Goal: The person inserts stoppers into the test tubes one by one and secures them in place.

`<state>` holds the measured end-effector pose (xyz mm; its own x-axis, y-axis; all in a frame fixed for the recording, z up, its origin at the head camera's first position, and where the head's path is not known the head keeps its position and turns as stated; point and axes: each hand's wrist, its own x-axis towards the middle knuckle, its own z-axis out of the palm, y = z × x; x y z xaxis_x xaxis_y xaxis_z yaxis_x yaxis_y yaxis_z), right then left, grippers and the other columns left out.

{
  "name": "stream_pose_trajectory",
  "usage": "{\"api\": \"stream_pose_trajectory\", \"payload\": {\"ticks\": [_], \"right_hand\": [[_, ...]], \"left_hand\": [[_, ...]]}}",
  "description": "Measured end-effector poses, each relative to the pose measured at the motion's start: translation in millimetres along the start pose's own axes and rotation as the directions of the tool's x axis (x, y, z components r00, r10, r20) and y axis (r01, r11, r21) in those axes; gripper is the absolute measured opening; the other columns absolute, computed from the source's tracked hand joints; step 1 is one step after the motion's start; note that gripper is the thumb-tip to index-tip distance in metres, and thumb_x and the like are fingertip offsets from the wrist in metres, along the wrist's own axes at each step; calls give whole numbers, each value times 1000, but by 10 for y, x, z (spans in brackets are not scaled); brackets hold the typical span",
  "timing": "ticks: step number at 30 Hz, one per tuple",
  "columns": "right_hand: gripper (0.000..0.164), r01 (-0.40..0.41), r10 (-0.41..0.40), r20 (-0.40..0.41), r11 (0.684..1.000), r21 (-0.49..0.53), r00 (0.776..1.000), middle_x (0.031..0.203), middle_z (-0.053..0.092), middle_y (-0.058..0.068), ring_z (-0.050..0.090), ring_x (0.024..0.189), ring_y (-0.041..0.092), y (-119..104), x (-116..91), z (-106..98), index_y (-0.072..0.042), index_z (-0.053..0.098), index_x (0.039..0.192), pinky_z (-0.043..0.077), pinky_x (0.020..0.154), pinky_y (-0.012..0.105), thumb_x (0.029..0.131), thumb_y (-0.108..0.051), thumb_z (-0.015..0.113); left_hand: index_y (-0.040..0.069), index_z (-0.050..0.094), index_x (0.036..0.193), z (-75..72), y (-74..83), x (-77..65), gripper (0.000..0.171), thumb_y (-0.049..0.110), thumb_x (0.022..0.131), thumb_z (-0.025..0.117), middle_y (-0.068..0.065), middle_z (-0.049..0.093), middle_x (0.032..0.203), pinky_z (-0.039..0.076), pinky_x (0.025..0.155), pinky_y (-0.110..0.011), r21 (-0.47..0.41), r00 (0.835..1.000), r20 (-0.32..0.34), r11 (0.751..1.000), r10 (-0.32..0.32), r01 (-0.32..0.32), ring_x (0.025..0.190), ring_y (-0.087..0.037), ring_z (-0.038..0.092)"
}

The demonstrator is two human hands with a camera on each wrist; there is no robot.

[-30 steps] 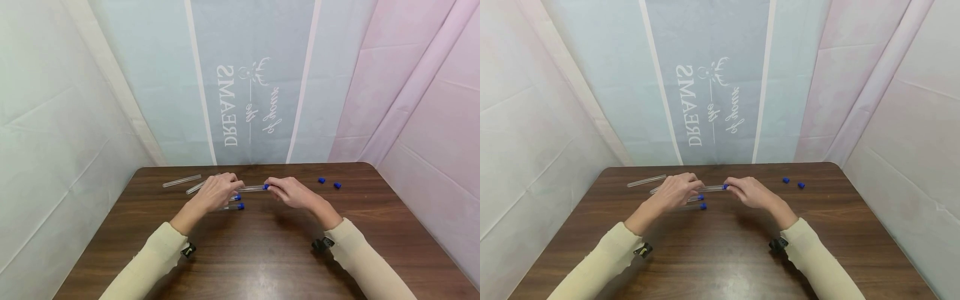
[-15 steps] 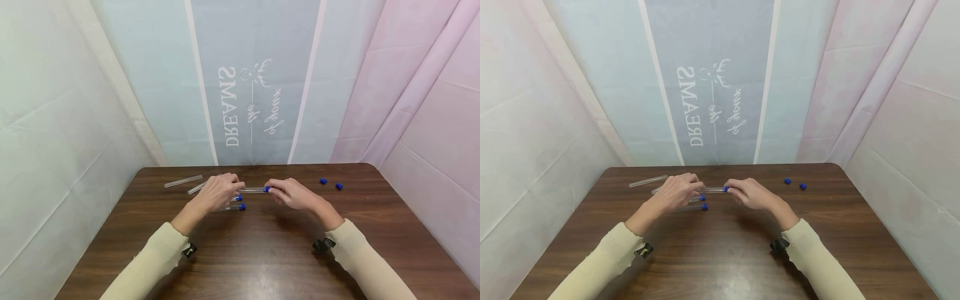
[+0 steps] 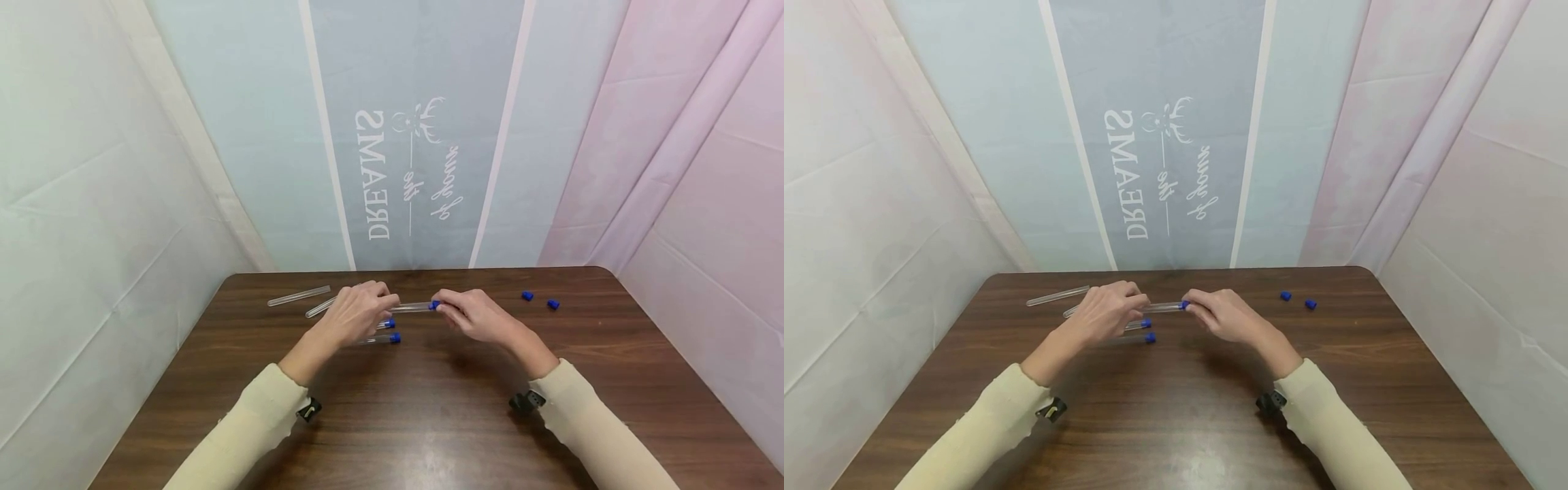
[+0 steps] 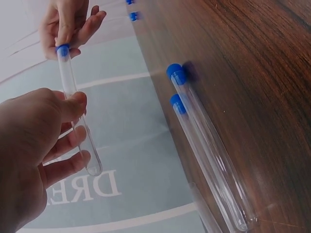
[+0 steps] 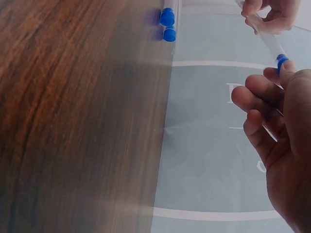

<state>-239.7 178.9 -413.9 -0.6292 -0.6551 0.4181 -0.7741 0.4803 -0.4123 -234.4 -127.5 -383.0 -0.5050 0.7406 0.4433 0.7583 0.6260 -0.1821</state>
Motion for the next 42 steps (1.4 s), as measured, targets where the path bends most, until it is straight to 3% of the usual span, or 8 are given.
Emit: {"api": "stream_pose_trajectory", "payload": {"ticks": [10, 18, 25, 29, 36, 42], "right_hand": [[8, 79, -99, -155, 989, -126, 983, 67, 64, -4, 45, 58, -8, 11, 8, 81, -12, 70, 112, 42, 56, 18, 111, -4, 67], [10, 21, -65, -216, 980, -198, 974, 69, 61, -7, 33, 56, -9, -2, 0, 155, -9, 73, 109, 32, 54, 17, 114, -15, 65], [12, -9, -32, -234, 985, -172, 972, 68, 58, -7, 32, 57, -11, -6, -16, 218, -7, 72, 109, 31, 54, 15, 115, -13, 64], [7, -3, -19, -217, 995, -102, 976, 69, 60, -8, 41, 58, -10, -32, -4, 199, -9, 70, 109, 38, 54, 16, 112, -5, 66], [15, 11, -8, -142, 1000, 21, 990, 69, 66, -6, 53, 61, -8, -46, -4, 162, -11, 69, 111, 49, 57, 19, 110, 4, 64], [16, 38, -36, -149, 999, 8, 988, 67, 65, -7, 52, 59, -9, -48, -10, 155, -11, 69, 109, 46, 55, 17, 109, 5, 65]], "left_hand": [[21, 75, 108, 19, 54, 10, 15, 23, 99, 87, 0, 76, 100, 47, 52, -26, 3, 999, -28, 999, -39, 39, 81, -18, 71], [20, 75, 104, 39, 50, 35, 14, 24, 99, 87, 0, 76, 98, 47, 52, -26, 13, 998, -36, 999, -46, 46, 76, -16, 69], [20, 75, 103, 35, 34, 55, 13, 25, 99, 87, 0, 75, 96, 50, 52, -28, -3, 998, -47, 999, -41, 41, 77, -17, 69], [19, 75, 103, 45, 32, 55, 15, 25, 98, 88, 0, 74, 96, 54, 56, -31, -21, 998, -55, 999, -38, 37, 77, -18, 70], [19, 76, 103, 82, 41, 52, 14, 23, 98, 88, 1, 73, 95, 55, 58, -32, -13, 997, -77, 1000, -19, 18, 80, -18, 70], [18, 75, 103, 74, 77, 67, 13, 22, 99, 87, 1, 73, 95, 55, 57, -31, -2, 997, -73, 1000, -17, 16, 82, -17, 71]]}}
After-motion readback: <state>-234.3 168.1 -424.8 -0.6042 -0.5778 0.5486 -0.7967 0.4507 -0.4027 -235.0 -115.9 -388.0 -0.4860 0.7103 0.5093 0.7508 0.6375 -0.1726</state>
